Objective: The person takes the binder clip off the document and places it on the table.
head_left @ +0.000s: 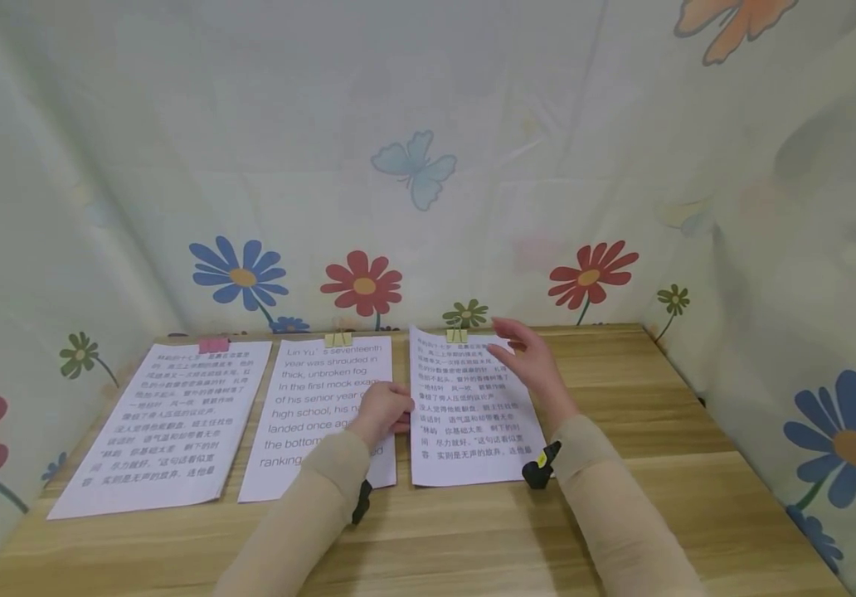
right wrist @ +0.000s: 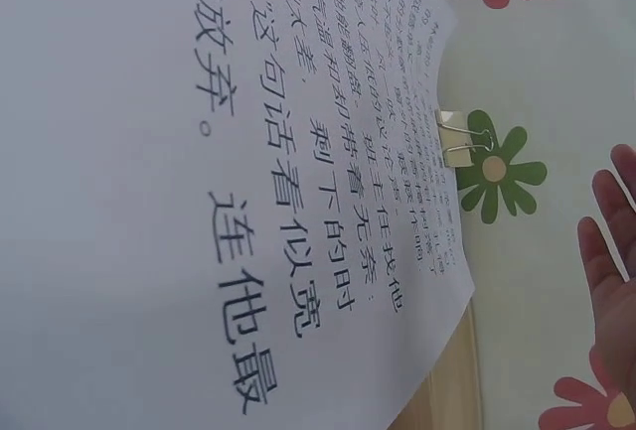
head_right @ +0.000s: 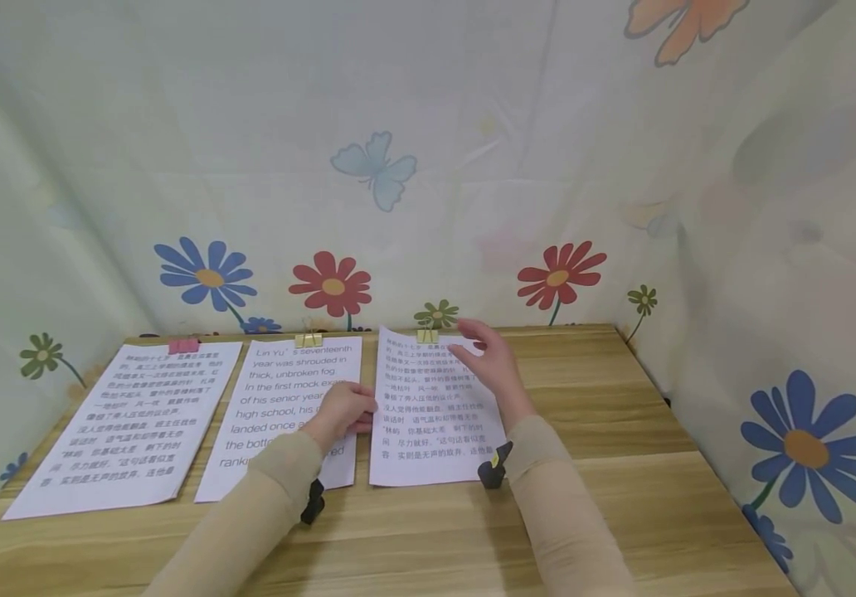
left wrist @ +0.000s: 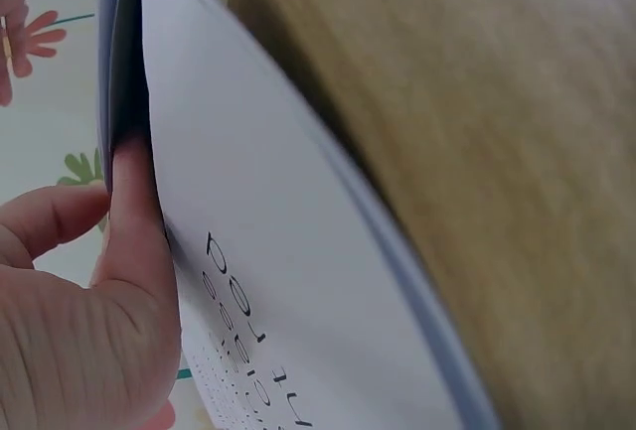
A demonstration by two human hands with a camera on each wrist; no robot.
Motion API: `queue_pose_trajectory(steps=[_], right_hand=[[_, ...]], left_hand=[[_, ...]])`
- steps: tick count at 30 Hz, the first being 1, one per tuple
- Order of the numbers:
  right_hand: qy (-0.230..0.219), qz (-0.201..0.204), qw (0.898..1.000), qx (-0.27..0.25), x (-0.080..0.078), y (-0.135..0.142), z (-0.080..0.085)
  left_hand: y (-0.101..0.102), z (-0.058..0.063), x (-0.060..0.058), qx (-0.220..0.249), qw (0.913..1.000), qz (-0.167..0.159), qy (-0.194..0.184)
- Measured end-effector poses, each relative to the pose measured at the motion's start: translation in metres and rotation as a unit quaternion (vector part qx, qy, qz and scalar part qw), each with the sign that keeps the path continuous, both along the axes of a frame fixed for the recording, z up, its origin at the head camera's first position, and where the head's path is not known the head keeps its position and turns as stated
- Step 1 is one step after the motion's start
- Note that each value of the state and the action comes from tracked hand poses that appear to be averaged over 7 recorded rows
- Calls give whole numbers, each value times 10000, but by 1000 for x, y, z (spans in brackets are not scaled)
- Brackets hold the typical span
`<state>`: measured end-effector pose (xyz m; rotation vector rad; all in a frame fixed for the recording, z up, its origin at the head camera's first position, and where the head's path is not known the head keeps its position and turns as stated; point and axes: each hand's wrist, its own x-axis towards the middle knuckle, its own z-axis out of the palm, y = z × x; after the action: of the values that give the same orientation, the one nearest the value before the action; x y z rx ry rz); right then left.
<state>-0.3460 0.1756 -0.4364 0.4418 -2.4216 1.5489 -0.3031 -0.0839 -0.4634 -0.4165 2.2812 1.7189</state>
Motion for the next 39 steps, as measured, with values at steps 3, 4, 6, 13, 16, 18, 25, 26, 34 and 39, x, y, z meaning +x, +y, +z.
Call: queue_pose_trajectory(steps=[3, 4, 6, 13, 16, 18, 25, 26, 34, 39], right_hand=[[88, 82, 9999, 88, -4, -2, 3], [120, 109, 9998, 120, -5, -2, 3], [169, 131, 9996, 169, -8, -3, 5], [303, 278, 9984, 394, -14, -10, 10], [323, 312, 9971, 610, -17, -13, 11], [332, 330, 9959, 777, -19, -15, 11], [613, 337, 9870, 1448, -27, -23, 15], [682, 337, 9851, 1542, -28, -23, 16], [1124, 471, 9694, 2132, -33, -28, 24], [1401, 493, 9610, 2333, -35, -29, 35]], left_hand=[[0, 0, 2, 22, 10000, -48, 67], [0, 0, 2, 36, 10000, -49, 71], [0, -1, 2, 32, 9999, -64, 75], [1, -5, 2, 232, 9997, -75, 1], [1, -6, 3, 273, 9995, -149, 41], [2, -7, 3, 320, 9993, -167, 59], [3, -10, 3, 311, 9994, -122, 117], [3, -11, 3, 281, 9995, -112, 130], [4, -10, 4, 231, 9994, 75, 226], [4, -11, 5, 458, 9982, 214, 308]])
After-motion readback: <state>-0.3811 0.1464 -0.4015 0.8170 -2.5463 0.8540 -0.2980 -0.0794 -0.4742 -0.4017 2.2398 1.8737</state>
